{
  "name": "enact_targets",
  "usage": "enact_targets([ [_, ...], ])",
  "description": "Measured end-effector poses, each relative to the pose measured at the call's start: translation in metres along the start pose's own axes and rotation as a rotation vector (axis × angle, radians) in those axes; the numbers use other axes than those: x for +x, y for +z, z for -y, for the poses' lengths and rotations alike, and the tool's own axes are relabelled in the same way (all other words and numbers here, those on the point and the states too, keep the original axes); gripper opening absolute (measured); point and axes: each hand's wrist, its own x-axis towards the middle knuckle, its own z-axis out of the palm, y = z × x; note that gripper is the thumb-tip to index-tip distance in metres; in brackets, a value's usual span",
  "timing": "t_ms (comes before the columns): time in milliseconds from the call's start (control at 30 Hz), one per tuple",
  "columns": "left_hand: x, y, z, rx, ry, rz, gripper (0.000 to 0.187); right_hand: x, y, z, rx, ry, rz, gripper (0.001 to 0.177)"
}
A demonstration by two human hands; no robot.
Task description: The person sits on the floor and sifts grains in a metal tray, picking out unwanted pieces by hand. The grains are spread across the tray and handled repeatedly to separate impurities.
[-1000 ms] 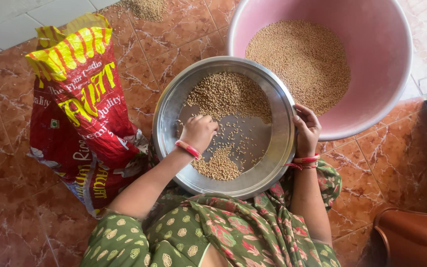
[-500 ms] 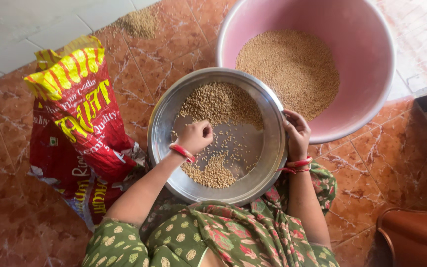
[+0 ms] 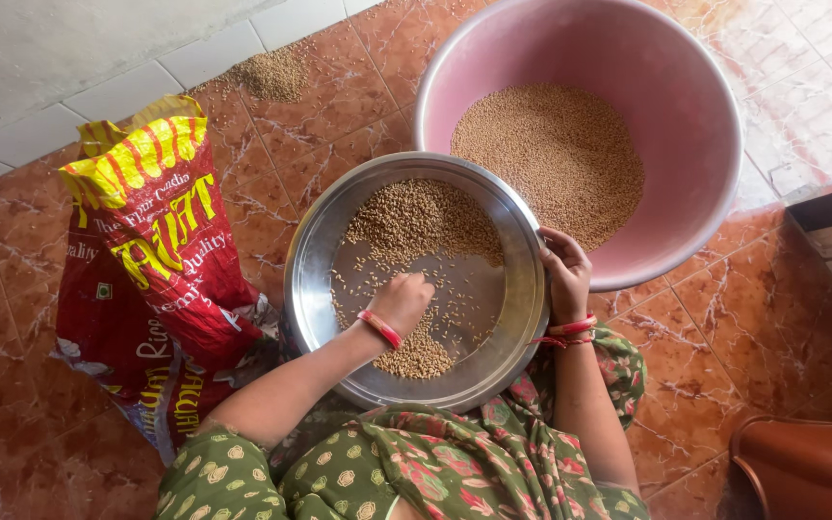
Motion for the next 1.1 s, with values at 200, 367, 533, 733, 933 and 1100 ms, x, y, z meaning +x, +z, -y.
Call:
enact_targets([
  [200,0.022,-0.004,0.038,-0.666,-0.330,0.190,0.010,0.000,-0.002,-0.007,0.002,-0.028,0.003,0.034],
  [367,0.019,-0.016,0.074,-1.220,-0.549,0.144,0.007,0.001,-0.004,-0.008,0.036,-0.023,0.007,0.034],
  [533,0.012,-0.019,0.040,-0.491,-0.317,0.050,0.010,0.001,-0.001,-0.006,0.047,-0.024,0.009,0.033],
  [733,0.021,-0.011,0.030,-0.278,-0.258,0.078,0.016,-0.003,0.001,-0.002,0.048,-0.016,0.008,0.034],
  [933,0.029,0.001,0.029,-0.167,-0.139,0.098,0.011,-0.003,0.001,0.000,0.023,-0.010,-0.008,0.034],
  [1100,0.032,-0.031,0.035,-0.803,-0.469,0.264,0.009,-0.003,0.000,-0.003,0.045,-0.014,0.005,0.034],
])
